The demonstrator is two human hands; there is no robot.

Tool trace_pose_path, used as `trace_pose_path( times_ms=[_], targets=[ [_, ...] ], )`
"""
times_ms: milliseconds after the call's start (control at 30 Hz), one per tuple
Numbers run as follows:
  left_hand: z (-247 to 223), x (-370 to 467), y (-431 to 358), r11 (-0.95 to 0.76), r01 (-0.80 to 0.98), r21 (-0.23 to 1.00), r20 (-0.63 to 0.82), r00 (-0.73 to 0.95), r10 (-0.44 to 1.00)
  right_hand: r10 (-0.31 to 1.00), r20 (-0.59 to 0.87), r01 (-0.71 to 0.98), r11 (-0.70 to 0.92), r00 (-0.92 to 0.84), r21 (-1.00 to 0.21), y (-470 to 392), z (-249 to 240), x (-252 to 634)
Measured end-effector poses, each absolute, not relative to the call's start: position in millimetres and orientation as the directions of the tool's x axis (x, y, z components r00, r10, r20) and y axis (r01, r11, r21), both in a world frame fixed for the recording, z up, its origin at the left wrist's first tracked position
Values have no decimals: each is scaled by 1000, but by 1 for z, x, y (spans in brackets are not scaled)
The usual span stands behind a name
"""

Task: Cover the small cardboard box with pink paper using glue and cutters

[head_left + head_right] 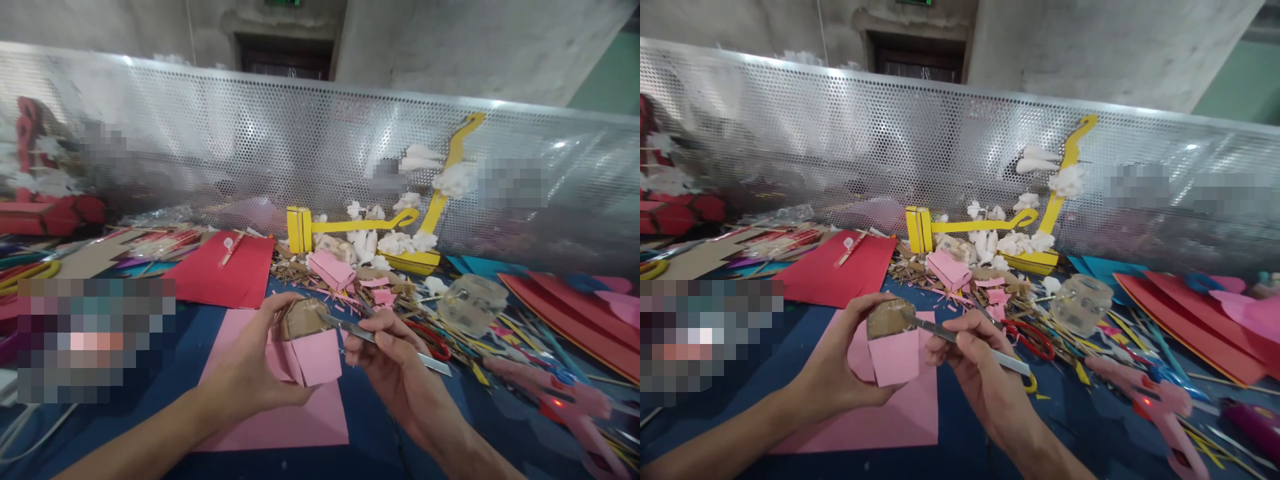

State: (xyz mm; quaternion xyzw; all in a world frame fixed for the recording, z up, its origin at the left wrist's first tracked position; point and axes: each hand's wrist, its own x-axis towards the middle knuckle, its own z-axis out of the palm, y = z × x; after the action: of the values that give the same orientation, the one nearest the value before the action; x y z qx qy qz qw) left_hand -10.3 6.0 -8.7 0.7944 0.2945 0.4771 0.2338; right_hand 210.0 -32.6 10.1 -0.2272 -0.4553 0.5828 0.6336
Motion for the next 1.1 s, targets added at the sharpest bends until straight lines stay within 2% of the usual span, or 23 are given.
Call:
trace_pose_path(
  times_ms=[233, 1100],
  targets=[
    [-7, -11, 8, -731, 238, 640, 633, 377, 676, 934, 352, -490, 279, -62, -826, -35, 10, 207],
    [-6, -15, 4, -732, 278, 622, 600, 432, 673, 935, 345, -477, 268, -79, -837, -36, 6, 207]
  ],
)
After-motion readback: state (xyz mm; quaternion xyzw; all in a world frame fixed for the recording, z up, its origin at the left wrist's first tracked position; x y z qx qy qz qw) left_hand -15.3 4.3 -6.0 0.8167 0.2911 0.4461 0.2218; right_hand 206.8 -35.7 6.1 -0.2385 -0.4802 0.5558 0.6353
